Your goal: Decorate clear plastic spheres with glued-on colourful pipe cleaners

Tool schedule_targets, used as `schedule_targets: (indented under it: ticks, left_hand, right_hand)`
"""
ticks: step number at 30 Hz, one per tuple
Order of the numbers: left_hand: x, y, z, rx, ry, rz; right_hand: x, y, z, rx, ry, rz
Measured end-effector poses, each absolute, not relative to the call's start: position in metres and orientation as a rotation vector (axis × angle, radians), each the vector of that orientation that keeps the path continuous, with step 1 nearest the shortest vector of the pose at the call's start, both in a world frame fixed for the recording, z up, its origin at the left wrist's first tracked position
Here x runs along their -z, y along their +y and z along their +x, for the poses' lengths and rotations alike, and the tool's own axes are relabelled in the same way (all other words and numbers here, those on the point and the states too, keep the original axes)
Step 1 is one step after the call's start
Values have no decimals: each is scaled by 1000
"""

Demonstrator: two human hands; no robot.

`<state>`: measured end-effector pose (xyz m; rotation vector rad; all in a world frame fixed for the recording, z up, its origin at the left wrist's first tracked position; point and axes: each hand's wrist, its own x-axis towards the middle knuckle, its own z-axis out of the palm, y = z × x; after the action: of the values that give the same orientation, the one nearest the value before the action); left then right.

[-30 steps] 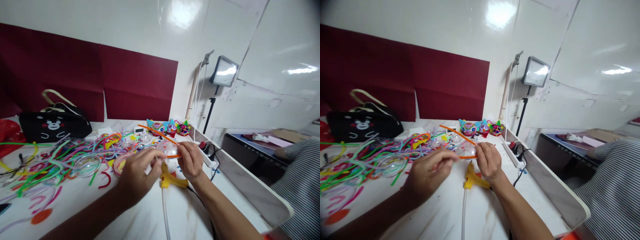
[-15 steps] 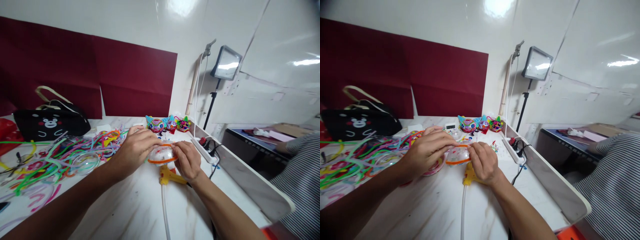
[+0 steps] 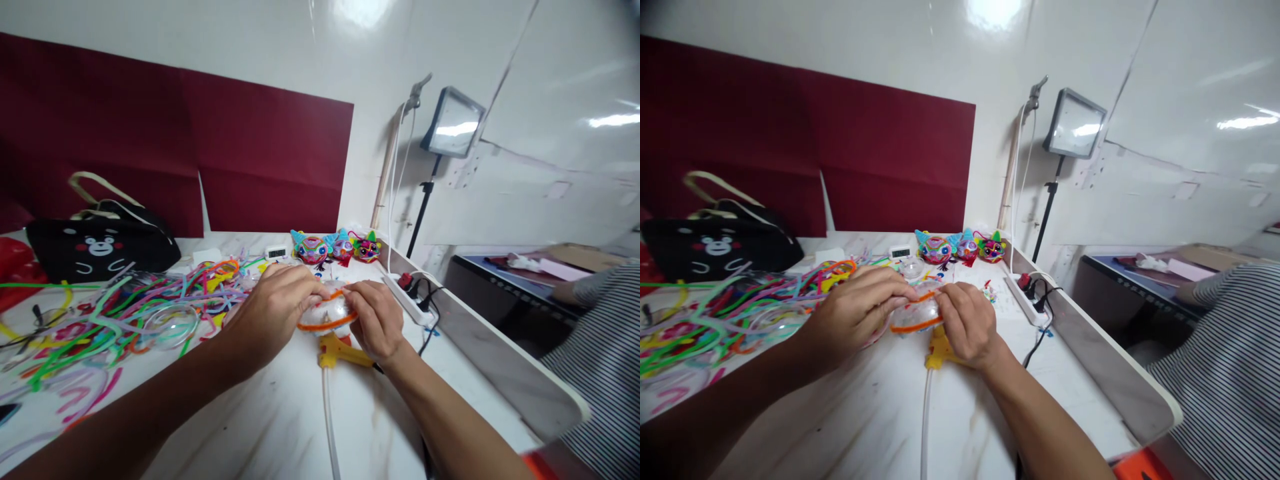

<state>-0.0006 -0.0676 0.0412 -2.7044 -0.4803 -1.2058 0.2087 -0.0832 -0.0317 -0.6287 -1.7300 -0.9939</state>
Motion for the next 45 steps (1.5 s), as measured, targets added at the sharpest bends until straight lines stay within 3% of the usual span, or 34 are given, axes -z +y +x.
schedule_targets:
  ticks: [27, 45]
  left_hand:
    - [-61, -72, -20, 843, -324, -3137]
    - [-65, -61, -19, 966, -312, -3256]
  right_hand:
    - [26, -83, 201, 623, -1631, -559]
    - [25, -83, 198, 563, -1593, -565]
